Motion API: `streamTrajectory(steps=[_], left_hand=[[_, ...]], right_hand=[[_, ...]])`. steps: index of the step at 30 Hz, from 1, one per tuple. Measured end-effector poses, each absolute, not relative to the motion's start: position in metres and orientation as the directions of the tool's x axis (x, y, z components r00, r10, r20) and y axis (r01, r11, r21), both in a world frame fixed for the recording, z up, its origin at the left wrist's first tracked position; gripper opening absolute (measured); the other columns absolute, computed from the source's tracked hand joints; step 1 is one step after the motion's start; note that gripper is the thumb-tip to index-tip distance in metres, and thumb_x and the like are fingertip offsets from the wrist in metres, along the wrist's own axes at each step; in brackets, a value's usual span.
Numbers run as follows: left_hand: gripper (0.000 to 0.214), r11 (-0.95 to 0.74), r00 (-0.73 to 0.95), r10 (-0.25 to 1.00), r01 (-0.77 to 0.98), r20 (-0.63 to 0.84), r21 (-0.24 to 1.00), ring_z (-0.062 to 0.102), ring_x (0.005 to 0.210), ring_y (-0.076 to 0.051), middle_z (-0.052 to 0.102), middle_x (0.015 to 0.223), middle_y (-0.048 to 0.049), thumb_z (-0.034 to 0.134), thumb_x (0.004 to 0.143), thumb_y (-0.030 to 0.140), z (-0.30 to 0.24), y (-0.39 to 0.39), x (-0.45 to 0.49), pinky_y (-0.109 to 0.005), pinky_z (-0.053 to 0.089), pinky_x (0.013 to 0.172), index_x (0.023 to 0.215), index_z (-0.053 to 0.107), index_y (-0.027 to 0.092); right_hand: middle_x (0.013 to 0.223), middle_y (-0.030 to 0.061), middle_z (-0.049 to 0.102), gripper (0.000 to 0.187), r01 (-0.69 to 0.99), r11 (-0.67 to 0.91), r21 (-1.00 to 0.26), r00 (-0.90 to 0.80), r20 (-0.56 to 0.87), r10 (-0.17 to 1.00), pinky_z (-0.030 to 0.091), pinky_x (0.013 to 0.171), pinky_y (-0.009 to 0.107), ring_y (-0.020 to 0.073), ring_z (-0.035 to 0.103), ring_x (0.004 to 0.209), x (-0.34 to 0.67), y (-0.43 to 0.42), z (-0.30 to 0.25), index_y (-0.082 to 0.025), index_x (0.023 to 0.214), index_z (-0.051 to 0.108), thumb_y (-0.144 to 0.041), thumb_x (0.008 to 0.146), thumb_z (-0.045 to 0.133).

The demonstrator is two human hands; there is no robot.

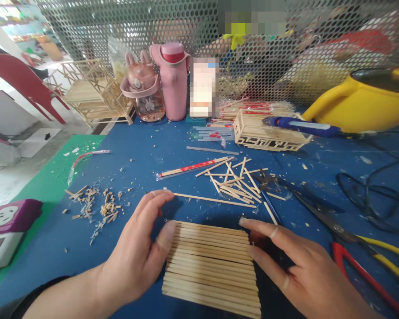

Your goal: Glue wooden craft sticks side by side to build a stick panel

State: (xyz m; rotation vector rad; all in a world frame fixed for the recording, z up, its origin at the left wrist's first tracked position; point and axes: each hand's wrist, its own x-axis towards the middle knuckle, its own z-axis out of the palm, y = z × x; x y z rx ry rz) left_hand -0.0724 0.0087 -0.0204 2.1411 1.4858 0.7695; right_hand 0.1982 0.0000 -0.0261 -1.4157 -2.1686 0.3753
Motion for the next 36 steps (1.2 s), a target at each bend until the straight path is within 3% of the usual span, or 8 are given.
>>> streamTrajectory(steps=[2, 4, 6, 10, 21, 28, 33, 36], left_hand=[[0.049, -0.603, 0.502, 0.793, 0.726, 0.345, 0.331, 0.041, 0.128, -0.029, 0.046, 0.140, -0.0157, 0.047, 0.090, 0.035, -0.017, -0.001, -0.067, -0.047, 0.036, 0.104, 0.135, 0.039, 0.015], [0.051, -0.747, 0.695, 0.643, 0.662, 0.321, 0.064, 0.033, 0.135, -0.029, 0.045, 0.143, -0.0121, 0.050, 0.089, 0.037, -0.016, -0.009, -0.057, -0.047, 0.024, 0.110, 0.135, 0.043, 0.016], [0.050, -0.775, 0.761, 0.594, 0.628, 0.262, -0.067, 0.037, 0.132, -0.029, 0.049, 0.141, -0.0108, 0.048, 0.089, 0.041, -0.020, -0.014, -0.046, -0.044, 0.026, 0.107, 0.133, 0.048, 0.017], [0.066, -0.763, 0.753, 0.582, 0.636, 0.306, -0.114, 0.047, 0.124, -0.032, 0.056, 0.133, -0.0180, 0.041, 0.087, 0.059, -0.030, -0.016, -0.032, -0.042, 0.031, 0.100, 0.126, 0.054, 0.008], [0.058, -0.780, 0.804, 0.500, 0.580, 0.321, -0.236, 0.050, 0.123, -0.033, 0.055, 0.133, -0.0201, 0.045, 0.088, 0.047, -0.039, -0.016, -0.039, -0.043, 0.022, 0.111, 0.130, 0.051, 0.006], [0.061, -0.779, 0.798, 0.510, 0.587, 0.321, -0.221, 0.048, 0.124, -0.033, 0.055, 0.133, -0.0187, 0.040, 0.089, 0.050, -0.042, -0.016, -0.037, -0.042, 0.028, 0.106, 0.131, 0.049, 0.006], [0.066, -0.782, 0.795, 0.519, 0.590, 0.313, -0.203, 0.047, 0.125, -0.035, 0.054, 0.134, -0.0202, 0.039, 0.089, 0.055, -0.041, -0.016, -0.038, -0.043, 0.029, 0.104, 0.132, 0.047, 0.005], [0.066, -0.787, 0.798, 0.516, 0.585, 0.312, -0.193, 0.048, 0.124, -0.035, 0.053, 0.135, -0.0199, 0.039, 0.090, 0.056, -0.040, -0.017, -0.038, -0.045, 0.029, 0.103, 0.132, 0.047, 0.005]], right_hand=[[0.088, 0.0000, 0.074, 0.027, 0.757, 0.414, -0.505, -0.319, 0.268, 0.909, 0.061, 0.067, 0.026, 0.0171, 0.072, 0.075, 0.200, 0.000, -0.026, -0.029, 0.113, 0.060, -0.035, 0.087, 0.056], [0.089, 0.0004, 0.074, 0.026, 0.754, 0.412, -0.512, -0.317, 0.266, 0.910, 0.061, 0.068, 0.026, 0.0171, 0.072, 0.077, 0.200, -0.001, -0.026, -0.028, 0.113, 0.060, -0.032, 0.087, 0.057], [0.091, 0.0008, 0.074, 0.026, 0.758, 0.406, -0.510, -0.314, 0.261, 0.913, 0.060, 0.071, 0.027, 0.0171, 0.072, 0.078, 0.200, -0.002, -0.025, -0.028, 0.112, 0.060, -0.030, 0.087, 0.057], [0.090, 0.0010, 0.074, 0.025, 0.770, 0.395, -0.501, -0.308, 0.249, 0.918, 0.060, 0.072, 0.027, 0.0165, 0.071, 0.079, 0.198, -0.003, -0.024, -0.027, 0.111, 0.060, -0.027, 0.086, 0.057], [0.085, -0.0001, 0.075, 0.014, 0.757, 0.381, -0.531, -0.272, 0.273, 0.922, 0.059, 0.069, 0.026, 0.0156, 0.071, 0.073, 0.196, -0.004, -0.020, -0.025, 0.096, 0.065, -0.024, 0.083, 0.060], [0.075, -0.0007, 0.074, 0.015, 0.720, 0.476, -0.505, -0.317, 0.371, 0.873, 0.058, 0.065, 0.026, 0.0148, 0.070, 0.067, 0.194, -0.005, -0.020, -0.024, 0.094, 0.070, -0.018, 0.085, 0.060], [0.075, -0.0015, 0.074, 0.021, 0.770, 0.328, -0.548, -0.167, 0.323, 0.932, 0.059, 0.062, 0.022, 0.0139, 0.071, 0.064, 0.192, -0.010, -0.022, -0.022, 0.103, 0.066, -0.025, 0.083, 0.062], [0.073, -0.0020, 0.075, 0.012, 0.781, 0.304, -0.546, -0.146, 0.313, 0.938, 0.058, 0.059, 0.019, 0.0133, 0.071, 0.061, 0.191, -0.012, -0.023, -0.023, 0.093, 0.067, -0.026, 0.082, 0.062]])
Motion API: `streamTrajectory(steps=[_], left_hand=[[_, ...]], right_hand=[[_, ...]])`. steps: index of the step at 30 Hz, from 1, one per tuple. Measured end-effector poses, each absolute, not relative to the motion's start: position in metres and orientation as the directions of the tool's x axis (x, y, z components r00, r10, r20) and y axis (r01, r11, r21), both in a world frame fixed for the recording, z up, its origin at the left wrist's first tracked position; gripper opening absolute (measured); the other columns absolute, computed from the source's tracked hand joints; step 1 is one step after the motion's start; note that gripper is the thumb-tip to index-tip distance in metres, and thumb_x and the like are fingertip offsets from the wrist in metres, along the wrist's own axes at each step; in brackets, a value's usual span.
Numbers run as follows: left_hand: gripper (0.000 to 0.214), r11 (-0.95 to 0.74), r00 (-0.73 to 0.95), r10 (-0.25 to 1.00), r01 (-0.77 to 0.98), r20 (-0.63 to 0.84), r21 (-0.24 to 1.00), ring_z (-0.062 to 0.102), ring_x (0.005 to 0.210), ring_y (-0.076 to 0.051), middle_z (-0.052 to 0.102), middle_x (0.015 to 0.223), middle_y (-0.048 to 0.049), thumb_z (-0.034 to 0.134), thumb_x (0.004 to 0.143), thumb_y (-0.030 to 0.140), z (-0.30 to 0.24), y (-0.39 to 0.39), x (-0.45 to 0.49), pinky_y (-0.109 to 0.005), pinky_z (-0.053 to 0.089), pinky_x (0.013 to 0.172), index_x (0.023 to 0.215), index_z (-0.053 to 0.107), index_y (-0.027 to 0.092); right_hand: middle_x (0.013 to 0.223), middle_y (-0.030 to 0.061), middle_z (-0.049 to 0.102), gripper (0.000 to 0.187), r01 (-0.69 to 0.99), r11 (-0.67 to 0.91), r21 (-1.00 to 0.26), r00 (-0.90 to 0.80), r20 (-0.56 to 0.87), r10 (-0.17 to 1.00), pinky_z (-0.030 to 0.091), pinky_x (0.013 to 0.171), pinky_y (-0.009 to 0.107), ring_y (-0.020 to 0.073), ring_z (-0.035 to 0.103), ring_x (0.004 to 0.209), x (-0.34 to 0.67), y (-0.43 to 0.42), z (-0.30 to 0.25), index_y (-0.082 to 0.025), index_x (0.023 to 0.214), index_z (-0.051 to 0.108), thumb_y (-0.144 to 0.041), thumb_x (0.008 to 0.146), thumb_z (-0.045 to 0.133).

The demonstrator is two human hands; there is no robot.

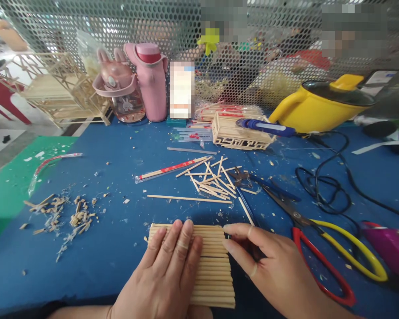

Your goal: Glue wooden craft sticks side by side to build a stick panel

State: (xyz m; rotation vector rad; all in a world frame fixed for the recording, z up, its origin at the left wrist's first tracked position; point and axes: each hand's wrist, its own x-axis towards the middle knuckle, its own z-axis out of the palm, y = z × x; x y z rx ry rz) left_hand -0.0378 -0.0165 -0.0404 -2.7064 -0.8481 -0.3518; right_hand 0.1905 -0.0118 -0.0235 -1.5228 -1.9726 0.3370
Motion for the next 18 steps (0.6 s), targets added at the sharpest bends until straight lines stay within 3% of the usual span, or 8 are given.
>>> streamTrajectory(steps=[4, 10, 14, 18], left_hand=[[0.065, -0.783, 0.785, 0.520, 0.596, 0.337, -0.180, 0.051, 0.122, -0.035, 0.056, 0.131, -0.0199, 0.038, 0.090, 0.057, -0.0390, -0.0163, -0.0361, -0.044, 0.032, 0.101, 0.129, 0.050, 0.005], [0.045, -0.737, 0.729, 0.565, 0.657, 0.386, -0.160, 0.054, 0.118, -0.031, 0.061, 0.128, -0.0137, 0.040, 0.092, 0.036, -0.0379, -0.0169, -0.0298, -0.042, 0.033, 0.102, 0.124, 0.055, 0.008], [0.047, -0.713, 0.691, 0.611, 0.693, 0.387, -0.110, 0.053, 0.119, -0.030, 0.061, 0.128, -0.0121, 0.036, 0.094, 0.042, -0.0371, -0.0171, -0.0287, -0.049, 0.014, 0.111, 0.123, 0.056, 0.011], [0.058, -0.725, 0.674, 0.637, 0.689, 0.374, -0.008, 0.054, 0.118, -0.030, 0.060, 0.130, -0.0130, 0.031, 0.093, 0.055, -0.0329, -0.0159, -0.0321, -0.056, -0.007, 0.111, 0.123, 0.056, 0.012]], right_hand=[[0.078, -0.0006, 0.077, 0.012, 0.803, 0.401, -0.441, -0.219, 0.409, 0.886, 0.059, 0.064, 0.020, 0.0151, 0.073, 0.064, 0.1884, -0.0123, -0.0249, -0.022, 0.087, 0.069, -0.023, 0.086, 0.058], [0.075, 0.0008, 0.077, 0.026, 0.829, 0.435, -0.351, -0.281, 0.413, 0.867, 0.059, 0.062, 0.022, 0.0166, 0.073, 0.061, 0.1920, -0.0132, -0.0294, -0.023, 0.085, 0.070, -0.033, 0.093, 0.048], [0.076, -0.0005, 0.077, 0.025, 0.837, 0.381, -0.394, -0.242, 0.357, 0.902, 0.059, 0.061, 0.022, 0.0172, 0.073, 0.062, 0.1950, -0.0111, -0.0333, -0.025, 0.086, 0.068, -0.042, 0.091, 0.050], [0.073, -0.0025, 0.076, 0.023, 0.815, 0.357, -0.456, -0.226, 0.318, 0.921, 0.057, 0.054, 0.017, 0.0149, 0.072, 0.059, 0.1947, -0.0088, -0.0337, -0.026, 0.088, 0.065, -0.045, 0.090, 0.051]])
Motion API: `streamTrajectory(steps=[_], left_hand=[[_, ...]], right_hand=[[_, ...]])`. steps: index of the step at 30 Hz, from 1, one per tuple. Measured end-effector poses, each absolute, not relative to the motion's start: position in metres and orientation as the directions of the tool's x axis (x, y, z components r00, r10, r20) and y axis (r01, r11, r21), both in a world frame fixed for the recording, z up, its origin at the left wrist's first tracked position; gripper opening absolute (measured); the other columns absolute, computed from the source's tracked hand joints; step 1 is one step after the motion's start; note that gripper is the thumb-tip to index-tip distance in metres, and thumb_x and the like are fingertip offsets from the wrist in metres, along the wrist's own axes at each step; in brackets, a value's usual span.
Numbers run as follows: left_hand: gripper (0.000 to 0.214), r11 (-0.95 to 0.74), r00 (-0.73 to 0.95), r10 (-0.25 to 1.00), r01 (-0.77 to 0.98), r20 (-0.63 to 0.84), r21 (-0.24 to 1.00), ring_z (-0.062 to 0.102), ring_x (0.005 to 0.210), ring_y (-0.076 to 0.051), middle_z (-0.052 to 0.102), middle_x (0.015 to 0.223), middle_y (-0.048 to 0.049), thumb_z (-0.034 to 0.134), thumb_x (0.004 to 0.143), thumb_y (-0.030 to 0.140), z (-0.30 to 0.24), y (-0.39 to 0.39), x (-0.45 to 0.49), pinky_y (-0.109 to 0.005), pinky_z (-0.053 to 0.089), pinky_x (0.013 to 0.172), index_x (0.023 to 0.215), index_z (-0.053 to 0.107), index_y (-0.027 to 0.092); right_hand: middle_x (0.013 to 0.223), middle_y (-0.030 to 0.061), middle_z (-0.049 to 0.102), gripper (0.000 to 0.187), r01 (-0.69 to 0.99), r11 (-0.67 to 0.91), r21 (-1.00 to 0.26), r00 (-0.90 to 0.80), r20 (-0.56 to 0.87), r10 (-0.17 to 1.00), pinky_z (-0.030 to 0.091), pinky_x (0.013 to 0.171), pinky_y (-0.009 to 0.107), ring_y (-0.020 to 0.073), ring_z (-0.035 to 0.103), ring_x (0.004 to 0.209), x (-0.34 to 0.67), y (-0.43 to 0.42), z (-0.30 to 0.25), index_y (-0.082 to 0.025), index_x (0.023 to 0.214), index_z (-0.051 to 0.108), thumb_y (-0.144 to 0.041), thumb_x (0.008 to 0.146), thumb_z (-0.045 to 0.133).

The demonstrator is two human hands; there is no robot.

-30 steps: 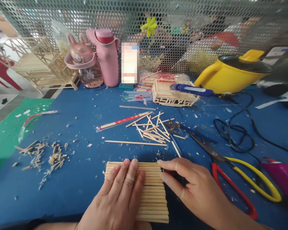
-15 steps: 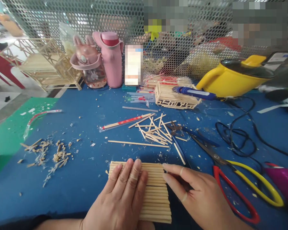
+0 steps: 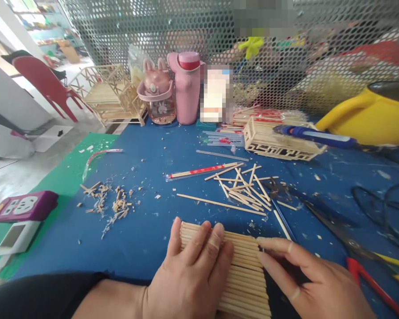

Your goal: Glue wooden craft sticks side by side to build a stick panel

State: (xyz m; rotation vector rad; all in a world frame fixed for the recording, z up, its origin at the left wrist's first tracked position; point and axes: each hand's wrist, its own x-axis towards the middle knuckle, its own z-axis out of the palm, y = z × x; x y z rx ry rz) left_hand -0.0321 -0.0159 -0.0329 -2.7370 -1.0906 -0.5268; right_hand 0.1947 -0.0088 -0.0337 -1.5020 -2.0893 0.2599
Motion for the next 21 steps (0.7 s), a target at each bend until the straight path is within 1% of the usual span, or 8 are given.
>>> streamTrajectory(steps=[3, 6, 12, 17, 21], left_hand=[[0.062, -0.733, 0.682, 0.645, 0.680, 0.345, 0.024, 0.053, 0.118, -0.029, 0.058, 0.132, -0.0121, 0.032, 0.091, 0.059, -0.030, -0.014, -0.034, -0.051, -0.008, 0.112, 0.124, 0.055, 0.012], [0.065, -0.739, 0.691, 0.640, 0.673, 0.335, 0.023, 0.054, 0.117, -0.028, 0.060, 0.130, -0.0123, 0.032, 0.090, 0.062, -0.031, -0.014, -0.033, -0.048, -0.007, 0.113, 0.125, 0.055, 0.011], [0.065, -0.703, 0.644, 0.671, 0.710, 0.367, 0.038, 0.046, 0.123, -0.029, 0.056, 0.135, -0.0118, 0.022, 0.094, 0.060, -0.043, -0.021, -0.031, -0.053, -0.001, 0.112, 0.126, 0.054, 0.014], [0.064, -0.726, 0.669, 0.633, 0.688, 0.390, -0.001, 0.049, 0.119, -0.030, 0.060, 0.129, -0.0131, 0.027, 0.093, 0.059, -0.043, -0.020, -0.031, -0.052, 0.000, 0.113, 0.123, 0.057, 0.012], [0.061, -0.726, 0.666, 0.637, 0.688, 0.388, 0.012, 0.045, 0.123, -0.030, 0.057, 0.132, -0.0138, 0.029, 0.094, 0.055, -0.044, -0.019, -0.032, -0.055, 0.000, 0.112, 0.126, 0.055, 0.011]], right_hand=[[0.073, -0.0025, 0.076, 0.023, 0.806, 0.356, -0.473, -0.226, 0.311, 0.923, 0.056, 0.053, 0.016, 0.0146, 0.072, 0.060, 0.194, -0.009, -0.033, -0.027, 0.088, 0.064, -0.045, 0.090, 0.050], [0.073, -0.0020, 0.076, 0.023, 0.809, 0.352, -0.470, -0.222, 0.309, 0.925, 0.056, 0.054, 0.016, 0.0146, 0.073, 0.060, 0.194, -0.009, -0.033, -0.027, 0.089, 0.064, -0.045, 0.090, 0.050], [0.074, -0.0003, 0.076, 0.025, 0.807, 0.355, -0.471, -0.226, 0.309, 0.924, 0.057, 0.056, 0.017, 0.0146, 0.072, 0.061, 0.192, -0.009, -0.031, -0.026, 0.087, 0.064, -0.046, 0.091, 0.048], [0.077, 0.0000, 0.077, 0.025, 0.808, 0.355, -0.470, -0.228, 0.306, 0.924, 0.057, 0.057, 0.018, 0.0153, 0.073, 0.062, 0.191, -0.009, -0.031, -0.027, 0.086, 0.064, -0.045, 0.091, 0.049], [0.074, -0.0021, 0.076, 0.021, 0.799, 0.342, -0.495, -0.212, 0.301, 0.930, 0.057, 0.058, 0.019, 0.0149, 0.072, 0.060, 0.192, -0.009, -0.030, -0.028, 0.086, 0.066, -0.044, 0.089, 0.053]])
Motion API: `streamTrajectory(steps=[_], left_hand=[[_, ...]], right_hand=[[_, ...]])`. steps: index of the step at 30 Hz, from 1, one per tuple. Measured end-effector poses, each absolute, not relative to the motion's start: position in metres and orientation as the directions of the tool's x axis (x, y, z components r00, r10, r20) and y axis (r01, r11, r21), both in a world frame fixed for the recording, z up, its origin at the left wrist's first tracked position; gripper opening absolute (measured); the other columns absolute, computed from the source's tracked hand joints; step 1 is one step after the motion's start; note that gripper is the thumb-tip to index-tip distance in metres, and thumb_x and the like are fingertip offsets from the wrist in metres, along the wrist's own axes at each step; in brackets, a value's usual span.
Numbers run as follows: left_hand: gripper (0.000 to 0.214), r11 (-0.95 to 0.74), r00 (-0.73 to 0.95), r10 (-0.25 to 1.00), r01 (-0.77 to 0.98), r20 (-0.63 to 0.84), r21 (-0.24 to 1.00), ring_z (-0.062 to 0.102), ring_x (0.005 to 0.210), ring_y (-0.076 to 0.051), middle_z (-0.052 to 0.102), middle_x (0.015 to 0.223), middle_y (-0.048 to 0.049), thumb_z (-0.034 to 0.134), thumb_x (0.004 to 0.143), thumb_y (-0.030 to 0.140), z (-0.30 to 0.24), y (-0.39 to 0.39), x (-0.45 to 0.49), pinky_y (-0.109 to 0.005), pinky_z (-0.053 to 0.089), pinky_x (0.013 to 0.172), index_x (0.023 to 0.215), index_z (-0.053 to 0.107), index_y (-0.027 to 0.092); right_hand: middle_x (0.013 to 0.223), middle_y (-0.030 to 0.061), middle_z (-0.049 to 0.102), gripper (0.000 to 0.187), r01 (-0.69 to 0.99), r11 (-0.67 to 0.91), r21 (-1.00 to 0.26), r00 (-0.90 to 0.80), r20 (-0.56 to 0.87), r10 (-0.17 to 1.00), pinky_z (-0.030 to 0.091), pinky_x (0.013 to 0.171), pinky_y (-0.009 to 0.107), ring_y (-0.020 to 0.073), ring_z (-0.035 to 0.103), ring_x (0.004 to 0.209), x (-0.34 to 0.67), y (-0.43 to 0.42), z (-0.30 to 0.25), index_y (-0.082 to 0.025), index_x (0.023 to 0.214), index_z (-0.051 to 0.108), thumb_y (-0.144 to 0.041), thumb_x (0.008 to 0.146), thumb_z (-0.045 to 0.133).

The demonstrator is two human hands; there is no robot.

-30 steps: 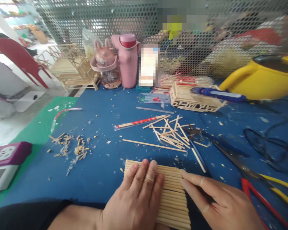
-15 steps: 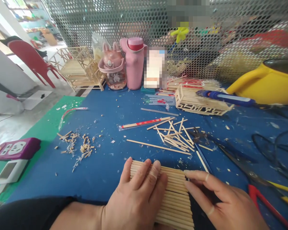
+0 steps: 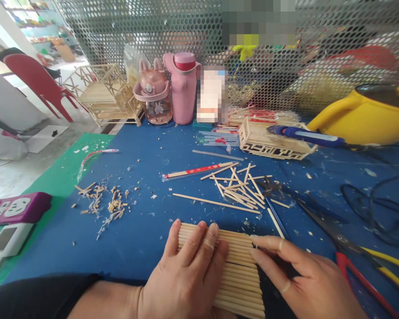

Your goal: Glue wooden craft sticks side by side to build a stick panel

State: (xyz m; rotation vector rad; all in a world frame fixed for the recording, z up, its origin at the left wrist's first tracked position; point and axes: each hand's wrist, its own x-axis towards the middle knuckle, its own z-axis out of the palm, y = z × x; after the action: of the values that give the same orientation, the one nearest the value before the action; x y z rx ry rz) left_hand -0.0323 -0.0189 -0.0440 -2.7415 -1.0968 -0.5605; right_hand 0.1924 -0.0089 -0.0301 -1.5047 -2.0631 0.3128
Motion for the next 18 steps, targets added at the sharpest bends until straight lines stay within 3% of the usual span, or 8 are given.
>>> streamTrajectory(steps=[4, 8, 10, 12, 14, 18], left_hand=[[0.056, -0.720, 0.662, 0.627, 0.694, 0.410, -0.019, 0.028, 0.136, -0.035, 0.051, 0.139, -0.0129, 0.041, 0.090, 0.053, -0.042, -0.023, -0.032, -0.060, -0.004, 0.110, 0.124, 0.057, 0.012], [0.034, -0.731, 0.654, 0.578, 0.681, 0.488, -0.046, 0.013, 0.143, -0.030, 0.057, 0.134, -0.0047, 0.051, 0.089, 0.040, -0.035, -0.031, -0.031, -0.058, -0.005, 0.112, 0.114, 0.063, 0.020], [0.037, -0.743, 0.681, 0.558, 0.664, 0.474, -0.078, 0.014, 0.142, -0.030, 0.057, 0.133, -0.0037, 0.053, 0.088, 0.039, -0.032, -0.034, -0.031, -0.056, -0.004, 0.113, 0.120, 0.060, 0.021], [0.053, -0.711, 0.678, 0.606, 0.696, 0.416, -0.098, 0.022, 0.140, -0.033, 0.052, 0.139, -0.0097, 0.051, 0.087, 0.049, -0.031, -0.035, -0.031, -0.054, 0.000, 0.113, 0.129, 0.053, 0.016], [0.065, -0.664, 0.649, 0.676, 0.742, 0.350, -0.095, 0.033, 0.135, -0.034, 0.047, 0.142, -0.0159, 0.046, 0.088, 0.055, -0.033, -0.035, -0.031, -0.051, 0.013, 0.113, 0.134, 0.047, 0.010], [0.049, -0.667, 0.672, 0.664, 0.730, 0.327, -0.148, 0.044, 0.129, -0.034, 0.047, 0.141, -0.0175, 0.043, 0.092, 0.032, -0.043, -0.033, -0.030, -0.049, 0.036, 0.103, 0.135, 0.046, 0.007]], right_hand=[[0.064, -0.0049, 0.072, 0.016, 0.795, 0.259, -0.549, -0.130, 0.263, 0.956, 0.053, 0.052, 0.018, 0.0132, 0.068, 0.052, 0.196, -0.008, -0.023, -0.028, 0.081, 0.064, -0.042, 0.085, 0.059], [0.065, -0.0050, 0.071, 0.016, 0.754, 0.273, -0.598, -0.150, 0.247, 0.957, 0.050, 0.052, 0.017, 0.0125, 0.068, 0.058, 0.201, -0.006, -0.020, -0.027, 0.080, 0.063, -0.038, 0.087, 0.054], [0.068, -0.0043, 0.071, 0.016, 0.744, 0.276, -0.609, -0.170, 0.227, 0.959, 0.050, 0.056, 0.018, 0.0132, 0.069, 0.062, 0.203, -0.005, -0.021, -0.026, 0.081, 0.063, -0.036, 0.089, 0.053], [0.069, -0.0038, 0.071, 0.018, 0.744, 0.262, -0.615, -0.161, 0.216, 0.963, 0.050, 0.058, 0.019, 0.0135, 0.068, 0.062, 0.204, -0.003, -0.024, -0.025, 0.083, 0.064, -0.036, 0.089, 0.051], [0.066, -0.0034, 0.069, 0.022, 0.743, 0.233, -0.627, -0.129, 0.208, 0.970, 0.048, 0.057, 0.020, 0.0134, 0.066, 0.059, 0.202, -0.002, -0.025, -0.023, 0.083, 0.066, -0.036, 0.090, 0.049], [0.058, -0.0021, 0.064, 0.029, 0.732, 0.209, -0.649, -0.064, 0.240, 0.969, 0.045, 0.055, 0.022, 0.0140, 0.062, 0.054, 0.194, 0.003, -0.014, -0.020, 0.078, 0.066, -0.038, 0.091, 0.046]])
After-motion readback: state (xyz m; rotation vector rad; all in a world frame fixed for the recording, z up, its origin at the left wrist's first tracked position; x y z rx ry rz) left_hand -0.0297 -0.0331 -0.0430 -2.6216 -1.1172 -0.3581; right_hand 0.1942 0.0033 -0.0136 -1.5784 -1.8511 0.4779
